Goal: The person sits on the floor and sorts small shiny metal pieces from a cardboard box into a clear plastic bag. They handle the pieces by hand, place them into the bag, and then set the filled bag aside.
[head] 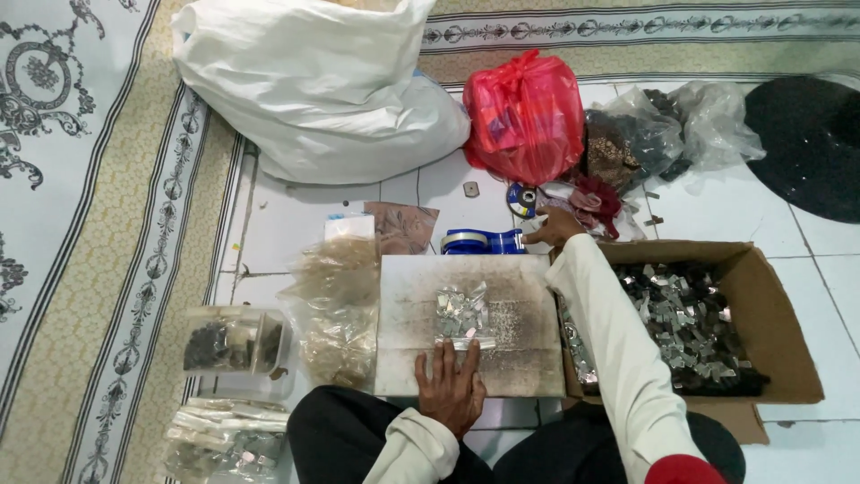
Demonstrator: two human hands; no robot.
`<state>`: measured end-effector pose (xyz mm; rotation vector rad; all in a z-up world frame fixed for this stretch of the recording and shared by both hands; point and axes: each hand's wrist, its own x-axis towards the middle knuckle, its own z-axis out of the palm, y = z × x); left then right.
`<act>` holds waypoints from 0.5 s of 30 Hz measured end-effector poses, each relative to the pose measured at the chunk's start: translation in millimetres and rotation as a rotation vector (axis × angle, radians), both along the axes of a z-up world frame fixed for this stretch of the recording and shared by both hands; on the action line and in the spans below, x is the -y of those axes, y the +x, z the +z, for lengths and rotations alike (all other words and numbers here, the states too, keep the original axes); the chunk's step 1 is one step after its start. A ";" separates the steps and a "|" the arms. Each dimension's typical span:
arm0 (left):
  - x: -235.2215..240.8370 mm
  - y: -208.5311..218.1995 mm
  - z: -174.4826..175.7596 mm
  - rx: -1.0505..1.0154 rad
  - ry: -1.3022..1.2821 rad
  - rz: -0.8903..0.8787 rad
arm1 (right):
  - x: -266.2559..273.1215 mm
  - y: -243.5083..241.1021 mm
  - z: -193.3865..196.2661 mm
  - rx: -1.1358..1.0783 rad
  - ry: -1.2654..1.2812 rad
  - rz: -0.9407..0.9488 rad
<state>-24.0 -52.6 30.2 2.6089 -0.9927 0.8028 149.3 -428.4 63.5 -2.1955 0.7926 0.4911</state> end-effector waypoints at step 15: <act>-0.9 1.3 2.9 -0.009 -0.039 -0.010 | 2.7 -6.3 4.6 0.092 0.055 0.156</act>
